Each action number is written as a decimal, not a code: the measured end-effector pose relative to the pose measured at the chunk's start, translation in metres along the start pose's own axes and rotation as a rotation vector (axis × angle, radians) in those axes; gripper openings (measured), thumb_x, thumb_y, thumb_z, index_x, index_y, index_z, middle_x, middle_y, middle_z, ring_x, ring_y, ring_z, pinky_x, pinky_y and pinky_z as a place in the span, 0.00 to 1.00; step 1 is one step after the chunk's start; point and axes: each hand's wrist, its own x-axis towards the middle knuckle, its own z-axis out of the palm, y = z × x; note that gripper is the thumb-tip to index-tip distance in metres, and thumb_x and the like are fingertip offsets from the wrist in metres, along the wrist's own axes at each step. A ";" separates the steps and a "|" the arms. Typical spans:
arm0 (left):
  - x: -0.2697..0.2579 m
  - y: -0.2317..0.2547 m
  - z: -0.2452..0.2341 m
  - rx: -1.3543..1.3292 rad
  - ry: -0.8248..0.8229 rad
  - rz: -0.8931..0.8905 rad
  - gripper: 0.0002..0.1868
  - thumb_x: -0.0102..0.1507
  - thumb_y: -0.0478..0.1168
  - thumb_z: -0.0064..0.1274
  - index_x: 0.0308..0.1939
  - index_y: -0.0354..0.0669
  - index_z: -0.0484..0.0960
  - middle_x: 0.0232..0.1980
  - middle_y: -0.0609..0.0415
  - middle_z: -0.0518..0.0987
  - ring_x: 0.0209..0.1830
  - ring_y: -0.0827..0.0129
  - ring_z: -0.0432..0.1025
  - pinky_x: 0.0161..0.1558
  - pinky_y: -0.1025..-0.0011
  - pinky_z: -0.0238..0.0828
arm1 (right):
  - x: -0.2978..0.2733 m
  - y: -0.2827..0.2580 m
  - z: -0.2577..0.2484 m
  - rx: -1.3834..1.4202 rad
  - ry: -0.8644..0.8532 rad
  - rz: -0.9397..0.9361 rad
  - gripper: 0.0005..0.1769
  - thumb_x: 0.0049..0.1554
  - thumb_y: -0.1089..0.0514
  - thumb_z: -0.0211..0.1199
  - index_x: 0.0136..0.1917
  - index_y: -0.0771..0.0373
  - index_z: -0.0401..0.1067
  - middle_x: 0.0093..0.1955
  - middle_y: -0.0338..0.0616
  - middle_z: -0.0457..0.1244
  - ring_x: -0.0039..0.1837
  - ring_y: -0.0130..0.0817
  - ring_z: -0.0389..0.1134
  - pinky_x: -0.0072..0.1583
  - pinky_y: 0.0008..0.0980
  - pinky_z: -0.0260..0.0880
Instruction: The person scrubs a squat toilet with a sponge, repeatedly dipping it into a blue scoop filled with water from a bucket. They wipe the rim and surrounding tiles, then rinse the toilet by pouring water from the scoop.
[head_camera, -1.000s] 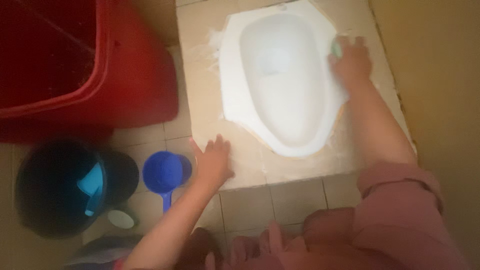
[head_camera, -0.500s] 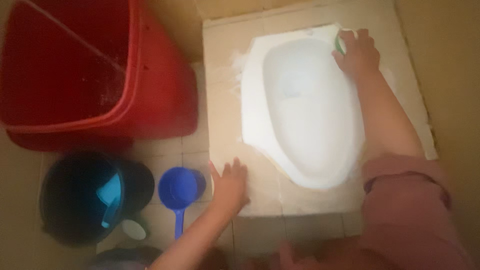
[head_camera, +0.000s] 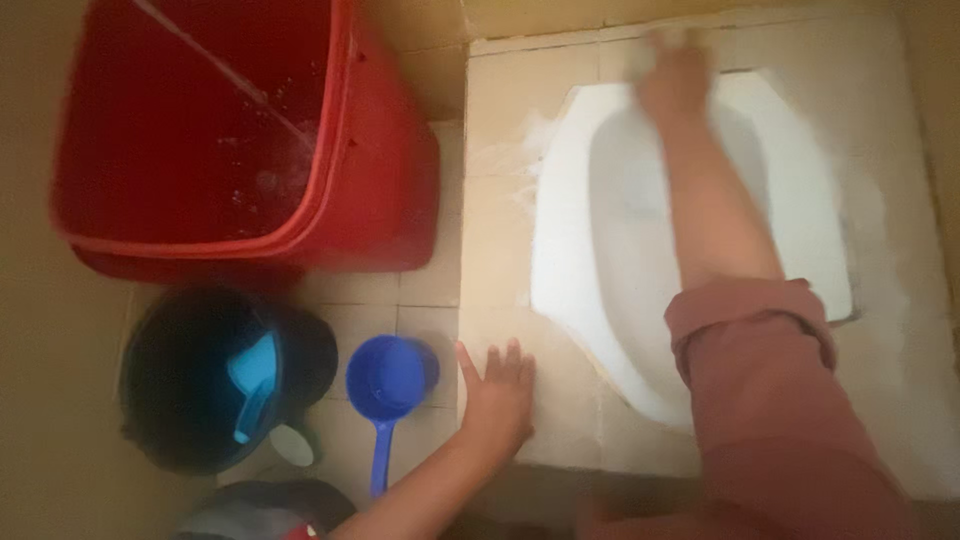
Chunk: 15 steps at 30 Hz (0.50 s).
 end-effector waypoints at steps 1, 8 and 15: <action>0.001 0.000 0.003 -0.015 0.024 0.001 0.47 0.51 0.46 0.66 0.71 0.37 0.64 0.76 0.36 0.59 0.74 0.40 0.55 0.65 0.17 0.27 | 0.004 -0.017 0.011 -0.007 0.005 -0.105 0.31 0.66 0.38 0.62 0.79 0.44 0.63 0.82 0.64 0.47 0.82 0.63 0.50 0.78 0.60 0.51; 0.001 0.000 0.017 -0.043 0.091 0.026 0.42 0.53 0.43 0.61 0.69 0.35 0.67 0.75 0.34 0.60 0.71 0.36 0.58 0.64 0.16 0.29 | 0.030 0.043 0.009 -0.175 0.128 -0.034 0.38 0.63 0.44 0.59 0.82 0.58 0.59 0.80 0.68 0.51 0.78 0.69 0.50 0.74 0.63 0.51; 0.013 0.002 0.023 -0.073 -0.010 0.024 0.45 0.50 0.41 0.59 0.72 0.35 0.66 0.76 0.31 0.59 0.74 0.32 0.56 0.64 0.14 0.28 | 0.048 -0.044 0.042 -0.026 0.082 0.031 0.36 0.59 0.41 0.63 0.78 0.47 0.61 0.77 0.65 0.50 0.73 0.69 0.54 0.67 0.63 0.60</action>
